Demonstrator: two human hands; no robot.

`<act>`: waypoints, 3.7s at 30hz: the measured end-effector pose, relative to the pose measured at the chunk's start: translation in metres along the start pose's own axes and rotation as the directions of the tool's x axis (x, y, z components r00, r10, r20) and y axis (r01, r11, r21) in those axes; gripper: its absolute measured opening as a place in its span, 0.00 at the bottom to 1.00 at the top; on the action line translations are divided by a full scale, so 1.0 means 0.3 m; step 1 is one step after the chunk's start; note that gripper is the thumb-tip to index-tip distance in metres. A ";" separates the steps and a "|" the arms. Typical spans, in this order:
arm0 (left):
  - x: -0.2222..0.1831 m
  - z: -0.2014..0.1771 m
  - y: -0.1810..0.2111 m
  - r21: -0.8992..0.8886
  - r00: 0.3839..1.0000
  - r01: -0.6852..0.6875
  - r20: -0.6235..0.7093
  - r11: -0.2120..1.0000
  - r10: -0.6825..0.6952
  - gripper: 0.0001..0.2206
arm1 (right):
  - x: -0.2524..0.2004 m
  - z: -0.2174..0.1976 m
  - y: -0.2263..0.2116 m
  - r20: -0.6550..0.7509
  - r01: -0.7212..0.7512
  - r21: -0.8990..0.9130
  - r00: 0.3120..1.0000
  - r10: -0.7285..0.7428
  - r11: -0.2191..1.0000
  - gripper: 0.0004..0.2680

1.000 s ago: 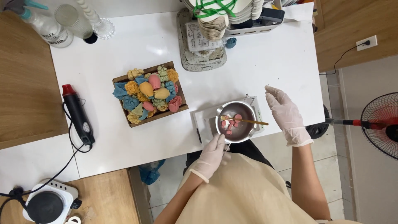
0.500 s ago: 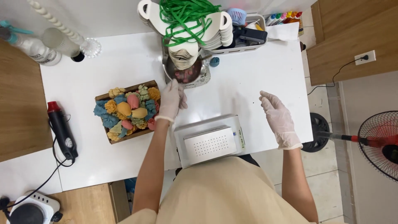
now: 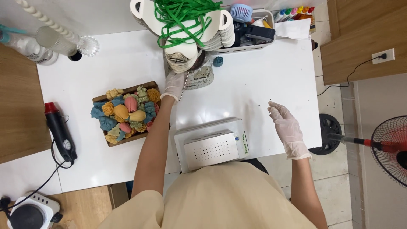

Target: Organizing and preparing wax flower decorations for candle production.

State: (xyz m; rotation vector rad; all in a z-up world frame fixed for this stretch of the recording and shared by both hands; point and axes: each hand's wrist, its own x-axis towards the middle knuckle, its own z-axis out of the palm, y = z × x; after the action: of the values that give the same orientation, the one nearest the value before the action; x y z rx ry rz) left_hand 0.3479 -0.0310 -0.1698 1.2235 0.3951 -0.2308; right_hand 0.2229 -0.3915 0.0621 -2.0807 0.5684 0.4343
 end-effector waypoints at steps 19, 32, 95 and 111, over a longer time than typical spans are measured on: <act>-0.774 -0.065 0.374 0.513 0.859 -0.096 -0.391 0.853 0.331 0.19 | -0.108 0.214 -0.110 0.137 0.067 -0.013 0.988 -0.065 0.998 0.15; -1.196 -0.381 0.311 0.379 0.500 -0.100 -0.780 0.920 0.376 0.13 | -0.165 1.022 -0.502 0.477 0.772 -0.231 0.621 -0.622 0.592 0.14; -1.151 0.280 0.216 0.404 0.718 0.088 -0.660 0.911 0.223 0.12 | 0.574 0.607 -0.063 -0.024 0.296 -0.088 0.954 -0.299 0.951 0.17; -1.231 0.108 0.193 0.285 0.710 -0.045 -0.665 0.957 0.232 0.12 | 0.521 0.615 -0.014 -0.113 0.250 -0.024 0.961 -0.251 0.968 0.27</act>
State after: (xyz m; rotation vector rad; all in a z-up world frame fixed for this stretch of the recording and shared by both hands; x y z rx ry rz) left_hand 0.0396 -0.0568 0.0424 1.5667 0.9486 0.3510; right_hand 0.3392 -0.2692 -0.1112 -2.1621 0.3617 0.1715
